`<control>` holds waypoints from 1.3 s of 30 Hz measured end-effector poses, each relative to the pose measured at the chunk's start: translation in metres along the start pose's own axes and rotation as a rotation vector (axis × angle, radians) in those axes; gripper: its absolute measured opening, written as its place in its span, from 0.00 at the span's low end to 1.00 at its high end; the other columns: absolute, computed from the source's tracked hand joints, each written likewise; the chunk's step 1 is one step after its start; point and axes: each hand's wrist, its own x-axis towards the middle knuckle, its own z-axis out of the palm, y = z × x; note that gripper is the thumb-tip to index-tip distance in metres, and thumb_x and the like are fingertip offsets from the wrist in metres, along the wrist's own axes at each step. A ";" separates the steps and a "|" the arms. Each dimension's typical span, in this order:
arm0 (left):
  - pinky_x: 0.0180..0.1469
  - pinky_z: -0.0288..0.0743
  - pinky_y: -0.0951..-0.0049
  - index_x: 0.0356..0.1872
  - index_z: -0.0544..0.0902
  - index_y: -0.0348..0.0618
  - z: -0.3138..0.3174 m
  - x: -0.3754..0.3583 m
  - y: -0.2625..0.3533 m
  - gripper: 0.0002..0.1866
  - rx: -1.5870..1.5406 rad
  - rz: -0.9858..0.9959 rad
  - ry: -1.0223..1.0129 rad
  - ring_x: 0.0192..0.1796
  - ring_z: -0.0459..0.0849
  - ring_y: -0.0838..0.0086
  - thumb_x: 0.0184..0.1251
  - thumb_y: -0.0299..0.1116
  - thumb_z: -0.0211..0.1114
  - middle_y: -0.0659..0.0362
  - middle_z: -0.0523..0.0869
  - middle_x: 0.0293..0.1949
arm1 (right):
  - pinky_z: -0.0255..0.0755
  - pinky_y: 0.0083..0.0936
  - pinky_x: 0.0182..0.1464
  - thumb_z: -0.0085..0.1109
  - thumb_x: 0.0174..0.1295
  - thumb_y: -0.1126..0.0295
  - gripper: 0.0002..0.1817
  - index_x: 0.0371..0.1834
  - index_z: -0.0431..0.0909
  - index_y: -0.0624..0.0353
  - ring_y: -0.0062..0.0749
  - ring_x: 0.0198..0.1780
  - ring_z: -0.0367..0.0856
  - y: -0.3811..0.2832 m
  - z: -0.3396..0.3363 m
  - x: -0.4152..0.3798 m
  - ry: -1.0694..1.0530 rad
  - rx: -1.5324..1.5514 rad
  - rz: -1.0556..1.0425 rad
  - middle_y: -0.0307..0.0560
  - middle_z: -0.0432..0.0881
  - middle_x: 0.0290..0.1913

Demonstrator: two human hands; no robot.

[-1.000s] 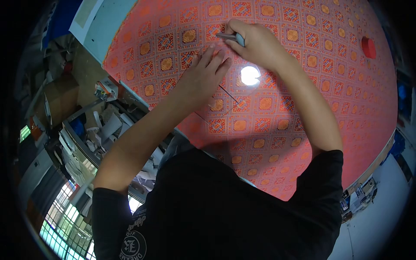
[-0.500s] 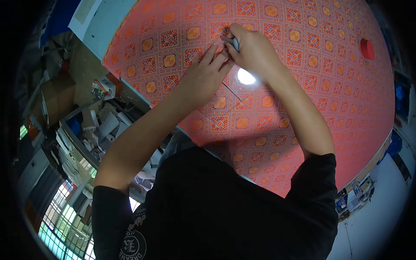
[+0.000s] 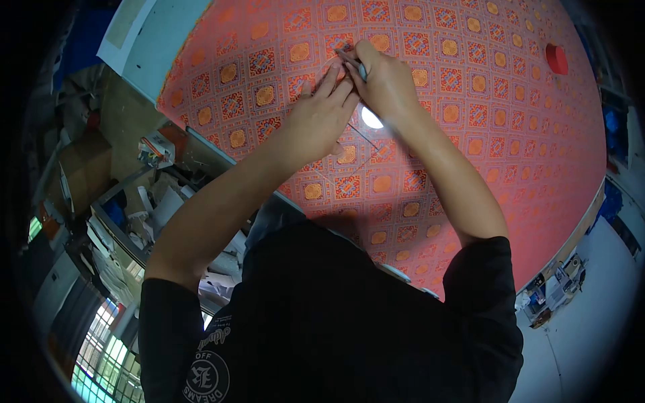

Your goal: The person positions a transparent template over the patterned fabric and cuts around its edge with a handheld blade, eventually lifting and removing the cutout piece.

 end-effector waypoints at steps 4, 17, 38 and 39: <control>0.74 0.73 0.38 0.73 0.70 0.36 -0.004 0.001 -0.005 0.57 0.011 0.020 -0.056 0.84 0.59 0.43 0.40 0.47 0.90 0.47 0.67 0.76 | 0.85 0.46 0.43 0.69 0.70 0.65 0.13 0.46 0.76 0.59 0.57 0.43 0.91 -0.009 0.001 -0.004 0.031 0.001 0.061 0.53 0.92 0.44; 0.84 0.49 0.40 0.75 0.74 0.38 -0.019 0.005 -0.070 0.51 0.157 0.480 -0.134 0.84 0.57 0.47 0.53 0.56 0.83 0.47 0.67 0.80 | 0.83 0.46 0.47 0.70 0.68 0.62 0.15 0.50 0.81 0.58 0.56 0.47 0.91 -0.071 0.017 -0.014 0.234 0.020 0.702 0.57 0.91 0.45; 0.79 0.41 0.20 0.81 0.68 0.40 0.002 0.012 -0.087 0.51 0.098 0.582 -0.134 0.86 0.50 0.46 0.64 0.63 0.71 0.47 0.62 0.84 | 0.83 0.47 0.43 0.72 0.66 0.63 0.14 0.46 0.81 0.60 0.59 0.41 0.90 -0.104 0.039 0.016 0.259 -0.290 0.962 0.61 0.90 0.38; 0.79 0.41 0.20 0.81 0.68 0.39 0.003 0.012 -0.087 0.51 0.104 0.578 -0.105 0.86 0.50 0.45 0.64 0.63 0.72 0.46 0.63 0.83 | 0.83 0.49 0.41 0.71 0.66 0.64 0.13 0.46 0.81 0.59 0.59 0.40 0.90 -0.104 0.041 0.016 0.317 -0.303 0.935 0.61 0.90 0.35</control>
